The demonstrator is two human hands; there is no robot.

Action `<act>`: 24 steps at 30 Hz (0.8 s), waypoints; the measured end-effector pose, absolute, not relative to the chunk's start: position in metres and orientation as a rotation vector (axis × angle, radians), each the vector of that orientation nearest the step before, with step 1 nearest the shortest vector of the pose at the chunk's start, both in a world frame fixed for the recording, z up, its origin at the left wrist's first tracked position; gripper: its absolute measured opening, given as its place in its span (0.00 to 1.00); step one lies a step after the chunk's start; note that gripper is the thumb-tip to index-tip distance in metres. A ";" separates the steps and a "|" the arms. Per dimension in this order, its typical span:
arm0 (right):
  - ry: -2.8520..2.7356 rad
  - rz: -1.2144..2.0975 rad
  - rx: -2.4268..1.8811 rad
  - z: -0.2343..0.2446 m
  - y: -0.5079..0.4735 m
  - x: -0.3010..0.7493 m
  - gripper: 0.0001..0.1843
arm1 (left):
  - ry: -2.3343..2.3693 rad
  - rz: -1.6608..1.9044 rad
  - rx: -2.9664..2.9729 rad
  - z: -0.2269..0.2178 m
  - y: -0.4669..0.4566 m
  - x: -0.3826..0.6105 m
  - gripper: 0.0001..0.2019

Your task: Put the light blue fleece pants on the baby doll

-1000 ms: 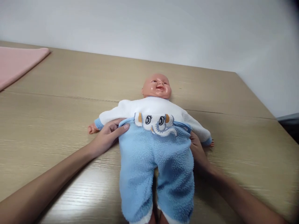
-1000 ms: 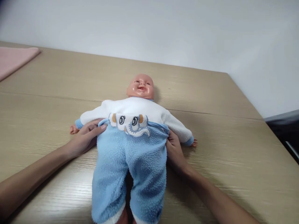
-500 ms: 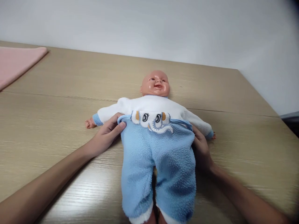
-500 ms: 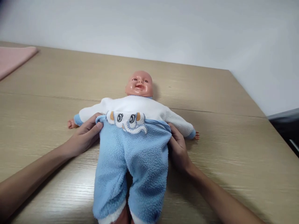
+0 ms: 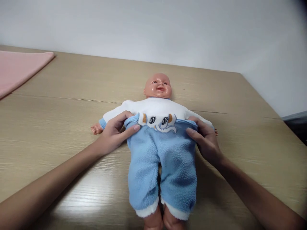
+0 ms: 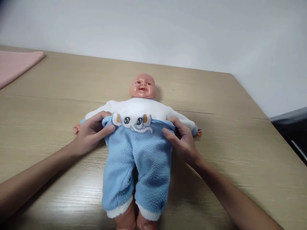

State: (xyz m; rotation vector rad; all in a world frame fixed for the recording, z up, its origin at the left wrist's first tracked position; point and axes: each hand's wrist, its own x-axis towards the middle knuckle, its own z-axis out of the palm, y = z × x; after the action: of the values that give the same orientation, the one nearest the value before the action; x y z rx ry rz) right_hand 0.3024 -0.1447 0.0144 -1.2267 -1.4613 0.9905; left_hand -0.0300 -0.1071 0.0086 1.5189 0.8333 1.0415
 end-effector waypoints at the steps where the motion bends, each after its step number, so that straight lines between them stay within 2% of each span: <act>1: -1.491 0.907 -1.236 0.017 -0.143 0.299 0.13 | 0.837 1.081 1.574 0.010 -0.106 -0.028 0.14; 5: -1.433 0.750 -1.319 0.020 -0.135 0.287 0.13 | 0.861 1.205 1.645 0.011 -0.101 -0.018 0.12; 12: -1.364 1.091 -1.374 -0.001 -0.114 0.293 0.24 | 0.985 1.031 1.458 0.004 -0.094 -0.011 0.14; 17: -1.403 0.907 -1.398 -0.008 -0.123 0.295 0.18 | 0.984 1.055 1.531 -0.003 -0.092 -0.020 0.16; 24: -1.553 0.701 -1.334 -0.014 -0.136 0.299 0.09 | 1.072 1.213 1.563 -0.012 -0.096 -0.026 0.13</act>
State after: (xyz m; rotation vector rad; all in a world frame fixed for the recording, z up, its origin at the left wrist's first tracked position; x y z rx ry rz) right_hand 0.2991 -0.1361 -0.0136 -1.3341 -1.5529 0.7011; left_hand -0.0257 -0.0962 -0.0118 1.5629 1.0719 1.2128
